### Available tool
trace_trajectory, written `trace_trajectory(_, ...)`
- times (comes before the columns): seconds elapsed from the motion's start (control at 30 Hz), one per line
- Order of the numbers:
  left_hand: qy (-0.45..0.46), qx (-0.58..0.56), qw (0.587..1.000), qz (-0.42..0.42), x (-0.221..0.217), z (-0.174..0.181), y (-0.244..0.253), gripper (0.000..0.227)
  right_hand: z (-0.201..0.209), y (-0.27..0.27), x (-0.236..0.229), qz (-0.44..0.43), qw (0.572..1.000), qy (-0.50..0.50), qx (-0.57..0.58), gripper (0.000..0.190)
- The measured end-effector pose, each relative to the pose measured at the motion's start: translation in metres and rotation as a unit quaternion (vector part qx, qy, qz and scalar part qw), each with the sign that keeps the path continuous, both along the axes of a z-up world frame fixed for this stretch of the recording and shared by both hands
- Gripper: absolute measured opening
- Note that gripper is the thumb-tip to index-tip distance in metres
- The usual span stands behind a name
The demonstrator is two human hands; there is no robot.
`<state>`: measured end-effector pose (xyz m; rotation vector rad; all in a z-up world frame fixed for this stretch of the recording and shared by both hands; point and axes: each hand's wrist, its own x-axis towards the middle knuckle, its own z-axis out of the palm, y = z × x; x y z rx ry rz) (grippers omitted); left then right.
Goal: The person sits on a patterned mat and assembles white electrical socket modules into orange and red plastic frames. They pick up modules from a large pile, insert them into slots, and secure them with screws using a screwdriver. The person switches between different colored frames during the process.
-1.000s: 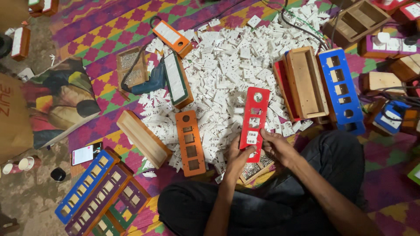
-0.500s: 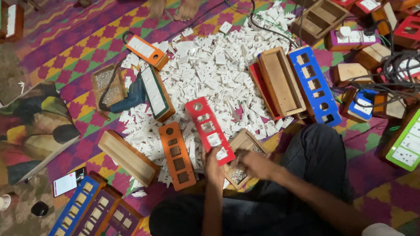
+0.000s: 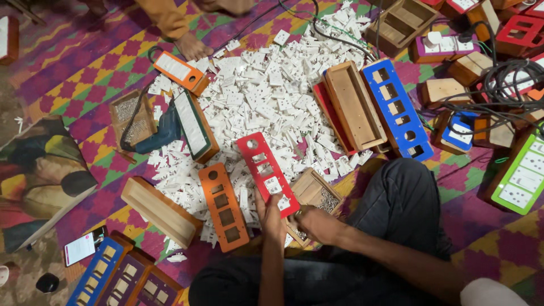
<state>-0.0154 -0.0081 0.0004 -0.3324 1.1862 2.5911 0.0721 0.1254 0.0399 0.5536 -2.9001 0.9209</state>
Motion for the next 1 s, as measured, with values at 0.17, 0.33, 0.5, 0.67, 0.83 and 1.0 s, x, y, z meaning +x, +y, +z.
trace_trajectory(0.17, 0.042, -0.044, 0.997, -0.039, 0.006, -0.007, 0.006, 0.076, 0.008, 0.031, -0.026, -0.215, 0.956, -0.043, -0.194, 0.017)
trace_trajectory(0.33, -0.002, -0.126, 0.984, -0.123, 0.017, 0.007, 0.023, 0.063, 0.002, 0.056, -0.039, -0.209, 0.885, -0.144, -0.391, 0.023)
trace_trajectory(0.5, 0.013, -0.122, 0.983, -0.14, 0.02, 0.029, 0.025, 0.059, -0.016, 0.062, -0.042, -0.218, 0.806, -0.232, -0.499, 0.022)
trace_trajectory(0.67, 0.02, -0.279, 0.945, -0.168, 0.02, 0.044, 0.025, 0.066, -0.013, 0.068, -0.046, -0.22, 0.816, -0.26, -0.467, 0.022)
trace_trajectory(0.83, -0.001, -0.202, 0.966, -0.158, 0.018, 0.032, 0.023, 0.068, 0.016, 0.06, -0.042, -0.25, 0.894, -0.151, -0.339, 0.019)
trace_trajectory(1.0, -0.063, -0.048, 0.989, -0.124, 0.016, 0.009, 0.02, 0.076, 0.042, 0.05, -0.039, -0.245, 0.931, -0.03, -0.269, 0.016)
